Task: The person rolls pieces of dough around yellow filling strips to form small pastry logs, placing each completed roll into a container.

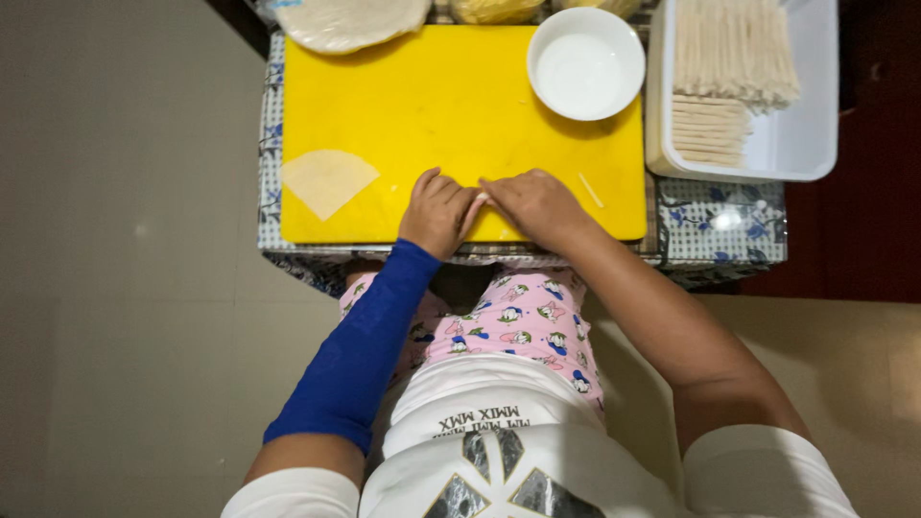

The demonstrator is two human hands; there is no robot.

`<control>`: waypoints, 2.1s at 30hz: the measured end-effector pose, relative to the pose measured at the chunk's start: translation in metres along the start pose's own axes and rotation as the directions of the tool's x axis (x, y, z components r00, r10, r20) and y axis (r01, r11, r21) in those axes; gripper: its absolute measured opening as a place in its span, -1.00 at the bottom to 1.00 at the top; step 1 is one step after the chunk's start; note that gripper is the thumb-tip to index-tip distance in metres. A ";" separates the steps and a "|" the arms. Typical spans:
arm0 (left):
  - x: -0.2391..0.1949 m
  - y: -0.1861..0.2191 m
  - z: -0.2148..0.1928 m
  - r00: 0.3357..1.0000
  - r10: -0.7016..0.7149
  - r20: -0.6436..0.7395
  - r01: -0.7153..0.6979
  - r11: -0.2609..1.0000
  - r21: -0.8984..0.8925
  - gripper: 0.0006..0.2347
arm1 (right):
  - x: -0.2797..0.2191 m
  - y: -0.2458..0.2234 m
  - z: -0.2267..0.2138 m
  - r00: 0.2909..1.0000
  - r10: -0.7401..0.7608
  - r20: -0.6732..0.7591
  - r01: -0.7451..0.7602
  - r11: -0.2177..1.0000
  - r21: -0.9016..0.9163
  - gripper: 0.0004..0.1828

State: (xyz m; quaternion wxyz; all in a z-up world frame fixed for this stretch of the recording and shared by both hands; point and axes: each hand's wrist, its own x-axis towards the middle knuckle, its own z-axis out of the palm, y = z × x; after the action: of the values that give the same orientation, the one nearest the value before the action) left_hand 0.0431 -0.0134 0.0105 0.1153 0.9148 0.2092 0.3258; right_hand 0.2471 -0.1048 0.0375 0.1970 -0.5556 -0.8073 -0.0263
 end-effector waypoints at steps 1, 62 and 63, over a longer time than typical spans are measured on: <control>0.001 0.000 0.000 1.000 0.002 -0.002 -0.002 1.000 0.009 -0.88 | -0.001 0.000 0.000 1.000 -0.004 0.000 0.004 1.000 0.012 -0.65; 0.003 0.003 -0.002 0.984 -0.173 0.043 0.173 0.985 -0.002 -0.56 | -0.107 0.230 -0.108 0.642 0.767 0.026 -0.767 0.641 0.017 -0.80; 0.002 0.002 -0.001 0.985 -0.166 0.037 0.167 0.986 -0.003 -0.56 | -0.112 0.236 -0.105 0.681 0.732 0.022 -0.732 0.681 -0.004 -0.81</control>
State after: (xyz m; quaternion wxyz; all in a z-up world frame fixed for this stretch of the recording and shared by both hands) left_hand 0.0444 -0.0142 0.0136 0.1485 0.8995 0.2818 0.2989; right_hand 0.5257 -0.1418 0.0542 0.1837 -0.8315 -0.5204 0.0629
